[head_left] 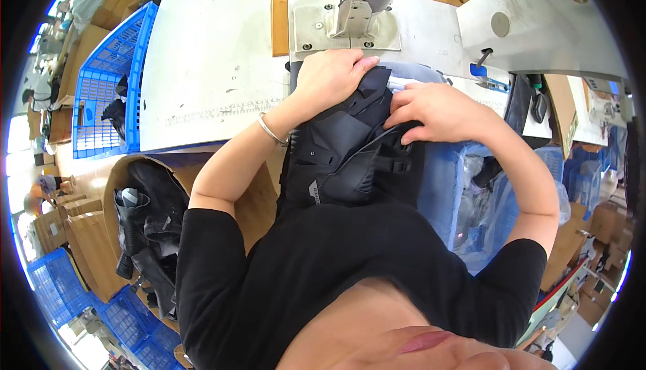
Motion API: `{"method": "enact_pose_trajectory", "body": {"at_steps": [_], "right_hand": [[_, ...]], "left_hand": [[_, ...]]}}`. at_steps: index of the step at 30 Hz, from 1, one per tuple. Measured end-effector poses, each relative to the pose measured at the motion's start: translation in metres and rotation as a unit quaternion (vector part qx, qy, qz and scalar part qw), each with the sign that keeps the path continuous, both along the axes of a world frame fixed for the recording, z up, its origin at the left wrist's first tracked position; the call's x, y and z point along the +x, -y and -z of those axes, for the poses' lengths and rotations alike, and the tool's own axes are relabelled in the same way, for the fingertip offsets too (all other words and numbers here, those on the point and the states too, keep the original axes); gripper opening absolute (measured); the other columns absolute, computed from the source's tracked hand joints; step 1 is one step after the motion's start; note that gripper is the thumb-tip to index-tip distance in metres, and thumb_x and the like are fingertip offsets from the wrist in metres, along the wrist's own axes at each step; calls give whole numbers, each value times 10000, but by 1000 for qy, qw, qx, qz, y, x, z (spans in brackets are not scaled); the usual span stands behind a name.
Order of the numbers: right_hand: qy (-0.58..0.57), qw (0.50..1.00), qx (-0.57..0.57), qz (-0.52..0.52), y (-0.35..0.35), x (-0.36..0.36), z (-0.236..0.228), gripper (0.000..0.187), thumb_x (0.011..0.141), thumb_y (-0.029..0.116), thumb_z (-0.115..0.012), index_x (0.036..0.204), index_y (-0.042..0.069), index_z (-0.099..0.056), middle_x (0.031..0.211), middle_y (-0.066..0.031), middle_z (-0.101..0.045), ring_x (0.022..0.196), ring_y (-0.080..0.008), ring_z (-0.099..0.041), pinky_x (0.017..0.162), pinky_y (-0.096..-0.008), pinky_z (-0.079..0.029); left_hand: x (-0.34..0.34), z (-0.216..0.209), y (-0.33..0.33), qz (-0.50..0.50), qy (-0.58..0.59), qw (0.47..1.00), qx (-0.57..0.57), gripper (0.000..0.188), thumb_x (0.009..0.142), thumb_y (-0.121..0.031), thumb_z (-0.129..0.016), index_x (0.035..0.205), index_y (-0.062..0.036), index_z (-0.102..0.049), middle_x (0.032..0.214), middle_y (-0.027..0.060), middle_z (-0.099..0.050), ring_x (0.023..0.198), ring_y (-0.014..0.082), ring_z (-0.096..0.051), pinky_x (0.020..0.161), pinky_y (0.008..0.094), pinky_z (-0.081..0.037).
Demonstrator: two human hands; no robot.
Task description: The person stitches leather boot uppers using an industrial sewing machine, then trims the excess material with snips.
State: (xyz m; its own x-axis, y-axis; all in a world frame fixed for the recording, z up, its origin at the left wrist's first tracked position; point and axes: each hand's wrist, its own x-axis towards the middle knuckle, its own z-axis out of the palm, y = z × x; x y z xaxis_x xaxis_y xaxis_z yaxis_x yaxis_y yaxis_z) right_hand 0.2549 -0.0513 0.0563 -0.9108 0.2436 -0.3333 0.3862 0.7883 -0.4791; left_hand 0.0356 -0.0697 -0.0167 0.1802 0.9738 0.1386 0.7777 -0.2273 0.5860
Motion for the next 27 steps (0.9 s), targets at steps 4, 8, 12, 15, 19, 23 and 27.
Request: {"method": "enact_pose_trajectory", "body": {"at_steps": [4,8,12,15,19,23,27], "right_hand": [[-31,978,188,-85,19,-10,-5,316,693,228,-774,983,119,-711,923,-7,-587,947,-219,-567,817,-383,-485],[-69,989,119,-54,33,-23,4,193,688,194,-772,826,100,-676,900,-14,-603,942,-212,-583,781,-346,-506],[-32,977,202,-67,38,-24,14,87,736,159,-687,776,87,-659,834,-23,-614,879,-206,-603,731,-320,-488],[-21,960,267,-88,49,-24,18,45,757,140,-641,757,99,-659,760,-24,-609,836,-199,-606,721,-322,-475],[-72,970,230,-2,47,-15,14,62,745,94,-618,801,106,-640,726,-16,-601,813,-188,-589,749,-324,-452],[-92,977,191,-11,36,-10,14,163,771,78,-609,905,137,-681,749,21,-613,852,-177,-556,754,-310,-438],[-76,974,213,-20,46,-11,23,169,756,114,-650,913,145,-706,782,41,-639,825,-177,-552,748,-309,-441]], "left_hand": [[-1,6,-8,9,7,1000,1,484,950,-490,-489,802,-72,-682,751,145,-665,735,367,-641,650,475,-498],[-3,10,-18,21,22,999,-13,500,949,-518,-478,841,-93,-719,781,146,-677,762,377,-642,665,469,-505],[-6,17,-23,23,82,996,-27,550,962,-500,-492,727,-28,-650,660,189,-593,641,392,-541,605,457,-456],[-8,22,-26,40,128,991,-15,616,976,-489,-502,648,30,-544,517,171,-439,494,294,-377,518,408,-387],[-13,23,-34,55,157,982,-85,623,967,-510,-502,651,23,-566,553,167,-470,537,279,-455,554,406,-415],[-10,15,-33,65,142,975,-157,625,956,-547,-481,680,-6,-629,640,203,-605,631,368,-596,627,437,-479],[-2,16,-12,18,42,998,32,588,963,-557,-423,771,-61,-673,716,204,-651,725,352,-653,637,455,-500]]}}
